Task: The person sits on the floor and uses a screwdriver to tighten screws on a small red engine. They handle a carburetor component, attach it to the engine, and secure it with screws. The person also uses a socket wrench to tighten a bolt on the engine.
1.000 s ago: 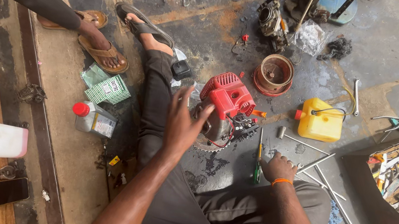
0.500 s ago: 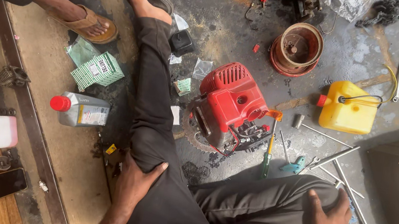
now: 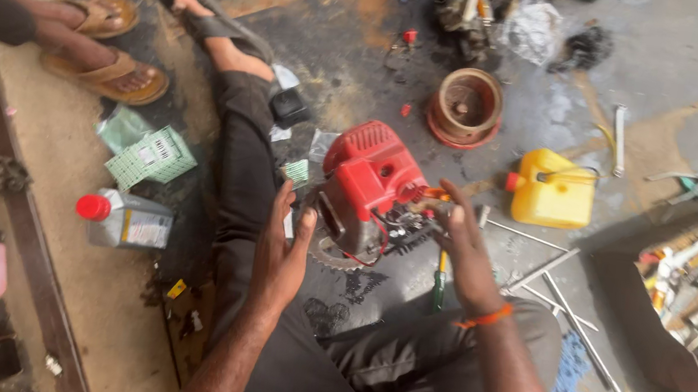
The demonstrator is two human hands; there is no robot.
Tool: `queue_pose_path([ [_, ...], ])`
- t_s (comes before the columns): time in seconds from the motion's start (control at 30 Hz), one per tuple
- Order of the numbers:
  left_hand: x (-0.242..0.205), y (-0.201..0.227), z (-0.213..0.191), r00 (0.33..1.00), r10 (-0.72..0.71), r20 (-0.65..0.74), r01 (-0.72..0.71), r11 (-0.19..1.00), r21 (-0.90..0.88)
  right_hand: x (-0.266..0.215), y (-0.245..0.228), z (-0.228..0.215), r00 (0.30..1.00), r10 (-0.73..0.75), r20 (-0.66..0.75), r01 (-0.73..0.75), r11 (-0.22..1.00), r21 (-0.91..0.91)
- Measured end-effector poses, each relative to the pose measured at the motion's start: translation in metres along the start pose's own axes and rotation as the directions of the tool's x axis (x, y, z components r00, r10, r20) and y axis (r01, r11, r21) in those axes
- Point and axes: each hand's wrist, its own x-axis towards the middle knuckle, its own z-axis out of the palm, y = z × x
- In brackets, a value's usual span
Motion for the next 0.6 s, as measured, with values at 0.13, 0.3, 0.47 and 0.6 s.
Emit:
queue_pose_path([
  [0.13,0.029,0.004,0.034,0.987,-0.035,0.156,0.062,0.984,-0.169,-0.011,0.021,0.034,0.988,0.062,-0.144,-0.052,0.996,0.074],
  [0.3,0.036,-0.009,0.034,0.962,-0.057,0.268,0.122,0.965,-0.233,-0.03,0.031,0.074,0.969,0.099,-0.226,-0.016,0.941,0.339],
  [0.47,0.039,-0.008,0.026,0.897,-0.07,0.436,0.18,0.959,-0.217,-0.069,0.031,0.101,0.945,0.064,-0.32,0.062,0.928,0.368],
  [0.6,0.047,-0.014,0.029,0.847,-0.057,0.529,0.131,0.986,-0.103,-0.098,0.041,0.125,0.929,0.076,-0.363,0.078,0.917,0.391],
])
